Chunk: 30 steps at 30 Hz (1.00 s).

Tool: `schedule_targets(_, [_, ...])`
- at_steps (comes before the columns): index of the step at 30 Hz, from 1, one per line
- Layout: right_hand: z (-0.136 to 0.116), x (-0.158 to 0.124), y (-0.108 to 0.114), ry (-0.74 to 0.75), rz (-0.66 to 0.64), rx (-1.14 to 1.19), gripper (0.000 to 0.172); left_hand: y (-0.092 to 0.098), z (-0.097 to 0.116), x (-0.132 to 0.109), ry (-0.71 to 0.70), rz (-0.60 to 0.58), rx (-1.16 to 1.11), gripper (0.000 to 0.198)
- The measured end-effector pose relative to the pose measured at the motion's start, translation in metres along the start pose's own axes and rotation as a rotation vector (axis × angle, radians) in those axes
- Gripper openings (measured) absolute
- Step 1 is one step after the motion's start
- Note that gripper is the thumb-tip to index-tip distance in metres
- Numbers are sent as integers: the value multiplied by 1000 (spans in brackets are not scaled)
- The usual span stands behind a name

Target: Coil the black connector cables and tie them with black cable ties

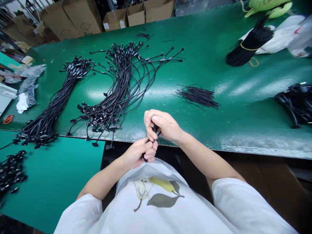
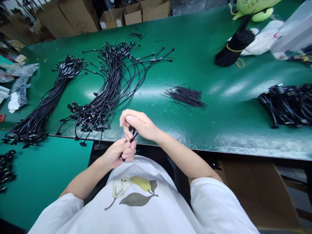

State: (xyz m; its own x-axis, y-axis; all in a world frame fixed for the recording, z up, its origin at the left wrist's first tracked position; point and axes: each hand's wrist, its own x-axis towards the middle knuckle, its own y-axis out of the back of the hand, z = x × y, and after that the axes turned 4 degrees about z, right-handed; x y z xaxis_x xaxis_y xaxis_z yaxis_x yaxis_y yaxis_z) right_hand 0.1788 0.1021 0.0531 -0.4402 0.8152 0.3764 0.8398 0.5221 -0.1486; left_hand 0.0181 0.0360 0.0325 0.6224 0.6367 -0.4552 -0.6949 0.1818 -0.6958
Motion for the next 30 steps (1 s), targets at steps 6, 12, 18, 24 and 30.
schedule_targets(6, [-9, -16, 19, 537, -229, -1235, 31, 18, 8, 6, -210, 244, 338, 34])
schedule_targets(12, [-1, -34, 21, 584, -629, -1544, 23, 11, 10, 2, 21, 157, 388, 40])
schedule_targets(18, [1, -48, 22, 172, -675, -1527, 21, 16, 4, 7, -171, 202, 1048, 29])
schedule_targets(24, [3, -61, 22, -184, -679, -1309, 17, 10, 6, 15, -242, 190, 1496, 26])
schedule_targets(30, [16, -77, 35, 186, -509, -1563, 28, 10, 3, 26, -69, 134, 1086, 33])
